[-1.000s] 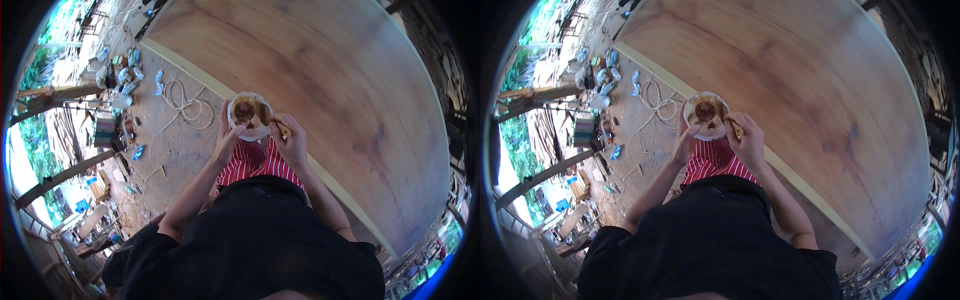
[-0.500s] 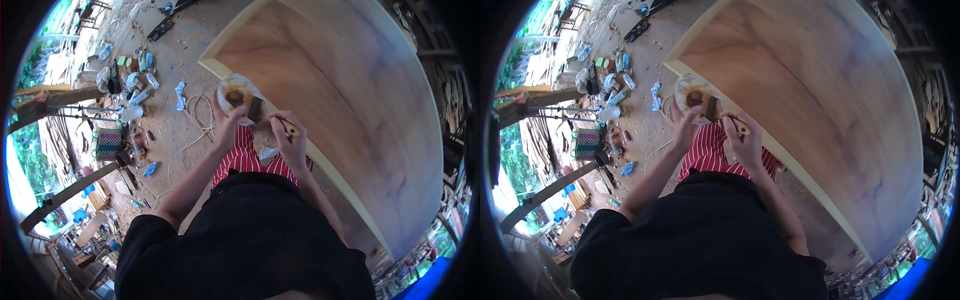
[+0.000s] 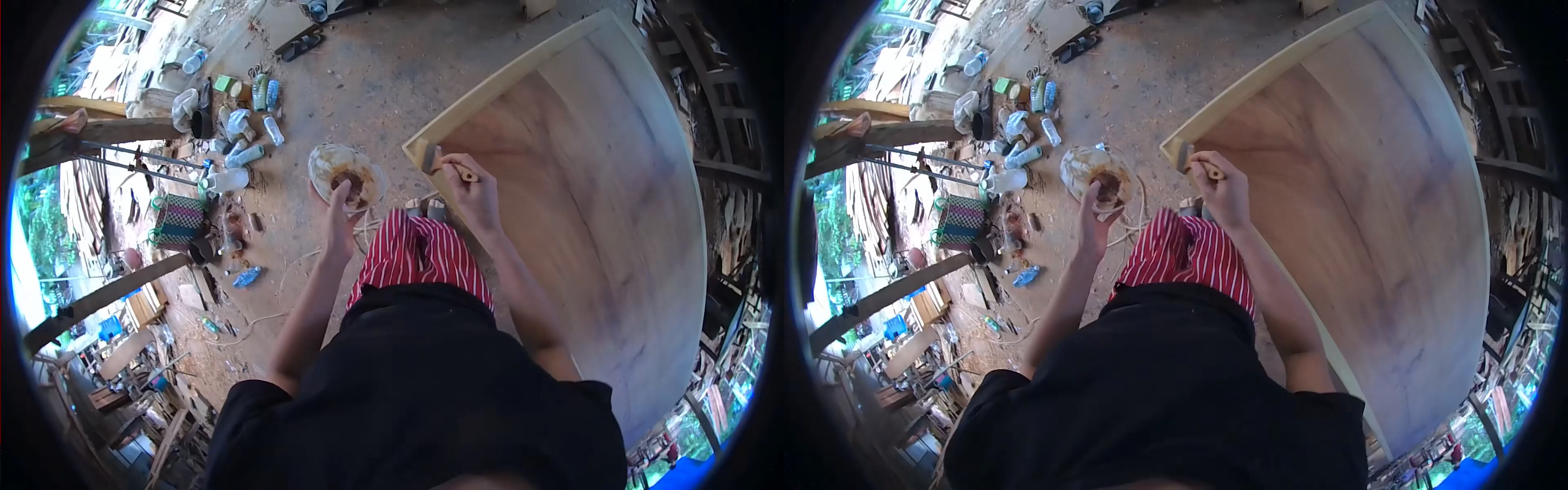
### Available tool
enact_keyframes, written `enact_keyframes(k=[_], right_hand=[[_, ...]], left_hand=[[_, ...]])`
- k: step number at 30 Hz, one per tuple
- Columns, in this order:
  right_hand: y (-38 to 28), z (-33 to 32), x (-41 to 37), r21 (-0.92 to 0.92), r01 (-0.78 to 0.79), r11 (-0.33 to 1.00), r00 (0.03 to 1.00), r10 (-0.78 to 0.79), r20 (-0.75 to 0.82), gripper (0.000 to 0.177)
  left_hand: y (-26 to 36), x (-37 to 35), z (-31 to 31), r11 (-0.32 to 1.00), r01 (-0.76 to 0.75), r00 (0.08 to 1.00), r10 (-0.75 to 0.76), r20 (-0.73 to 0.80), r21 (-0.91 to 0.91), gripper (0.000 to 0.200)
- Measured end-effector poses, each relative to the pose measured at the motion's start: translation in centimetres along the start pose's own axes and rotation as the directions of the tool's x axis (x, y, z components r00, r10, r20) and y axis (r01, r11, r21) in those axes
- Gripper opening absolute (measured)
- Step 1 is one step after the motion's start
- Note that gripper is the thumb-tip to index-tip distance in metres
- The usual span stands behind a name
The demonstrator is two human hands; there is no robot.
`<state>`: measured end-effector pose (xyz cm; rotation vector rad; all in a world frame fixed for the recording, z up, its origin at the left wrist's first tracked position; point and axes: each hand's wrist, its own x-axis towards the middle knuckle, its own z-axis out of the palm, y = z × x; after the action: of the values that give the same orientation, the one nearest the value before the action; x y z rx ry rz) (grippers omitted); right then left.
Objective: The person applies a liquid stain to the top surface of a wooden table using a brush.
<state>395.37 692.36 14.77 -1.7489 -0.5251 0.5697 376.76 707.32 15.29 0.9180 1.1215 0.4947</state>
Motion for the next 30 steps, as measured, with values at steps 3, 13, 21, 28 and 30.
enact_keyframes(k=[3,13,21,28,30], right_hand=[[1.0,-3.4,-1.0,-0.177,0.02,0.984,0.995,-0.037,-0.095,0.009],[-0.8,-5.1,5.9,-0.327,0.01,0.945,0.995,0.024,0.099,0.014],[-4.3,-6.2,11.1,-0.71,0.087,0.699,0.995,-0.025,0.097,0.026],[-3.9,-7.6,10.0,-0.412,-0.216,0.885,0.925,0.32,0.204,0.024],[-2.4,-10.6,13.4,-0.396,-0.237,0.887,0.965,0.263,0.013,0.023]], left_hand=[[0.3,1.2,0.0,0.987,0.136,0.99,-0.132,0.05,-0.081,0.067],[4.6,11.2,0.8,0.993,0.115,0.973,-0.115,0.202,0.014,0.056],[10.9,18.4,0.8,0.986,0.143,0.958,-0.159,0.238,0.081,0.063],[10.5,19.7,1.3,0.977,0.199,0.941,-0.213,0.262,0.08,0.065],[9.8,19.1,2.1,0.977,0.207,0.942,-0.214,0.26,0.053,0.064]])
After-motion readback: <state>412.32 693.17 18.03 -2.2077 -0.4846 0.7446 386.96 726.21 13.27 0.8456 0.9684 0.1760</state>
